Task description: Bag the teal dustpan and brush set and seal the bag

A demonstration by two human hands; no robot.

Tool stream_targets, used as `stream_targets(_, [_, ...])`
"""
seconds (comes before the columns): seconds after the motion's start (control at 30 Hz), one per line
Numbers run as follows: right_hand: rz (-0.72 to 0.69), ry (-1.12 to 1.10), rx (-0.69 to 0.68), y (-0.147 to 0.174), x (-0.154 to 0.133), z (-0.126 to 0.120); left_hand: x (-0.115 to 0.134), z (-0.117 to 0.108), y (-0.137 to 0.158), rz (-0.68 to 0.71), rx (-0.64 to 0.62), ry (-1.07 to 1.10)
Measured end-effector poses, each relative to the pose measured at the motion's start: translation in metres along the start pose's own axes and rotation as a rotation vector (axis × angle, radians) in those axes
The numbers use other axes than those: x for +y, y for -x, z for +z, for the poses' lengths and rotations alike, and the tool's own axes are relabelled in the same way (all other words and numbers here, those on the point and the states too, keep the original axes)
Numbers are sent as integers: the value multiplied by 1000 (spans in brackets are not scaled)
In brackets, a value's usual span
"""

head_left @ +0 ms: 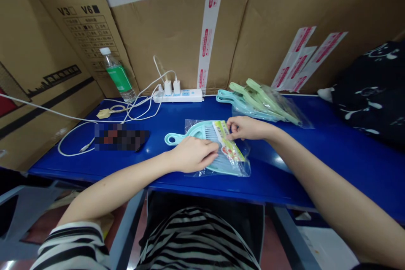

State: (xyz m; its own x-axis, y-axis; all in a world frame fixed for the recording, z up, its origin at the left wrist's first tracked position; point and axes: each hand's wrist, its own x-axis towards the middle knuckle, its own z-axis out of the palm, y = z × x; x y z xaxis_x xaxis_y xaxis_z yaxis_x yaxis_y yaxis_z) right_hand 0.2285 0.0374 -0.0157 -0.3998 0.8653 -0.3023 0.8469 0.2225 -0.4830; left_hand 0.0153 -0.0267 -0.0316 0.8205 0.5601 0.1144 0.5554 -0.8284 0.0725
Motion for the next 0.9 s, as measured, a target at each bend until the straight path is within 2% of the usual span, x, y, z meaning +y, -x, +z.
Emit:
stream_targets(0.1, [-58,51,-13,0,2,-5,1,-2,0,-12,-24,-18])
stream_targets(0.17, [-56,125,46,4,2,-9,1,-2,0,-18,-32,-31])
stream_targets(0.23, [0,214,165,12,-1,-15,2,-3,0,-21,-44,-38])
stream_targets(0.37, [121,368,511,26,-9,-27,4,-3,-1,-24,-72,-40])
stream_targets(0.4, [96,390,584,26,-12,-29,4,-3,-2,-25,-76,-40])
stream_targets(0.47, [-43,393,668,18,-20,-32,4,-4,-2,-27,-83,-41])
stream_targets(0.53, [-216,329,651,-1,-29,-31,5,-5,-3,-30,-94,-38])
stream_targets(0.6, [-310,246,539,-28,-41,-27,5,-6,-3,-33,-111,-34])
stream_targets(0.67, [-307,201,458,-57,-53,-20,6,-7,-3,-36,-129,-35])
stream_targets(0.77, [-255,262,452,-96,-69,-9,7,-8,-3,-35,-151,-46])
stream_targets(0.9, [-212,282,442,-123,-79,0,6,-8,-3,-34,-168,-61])
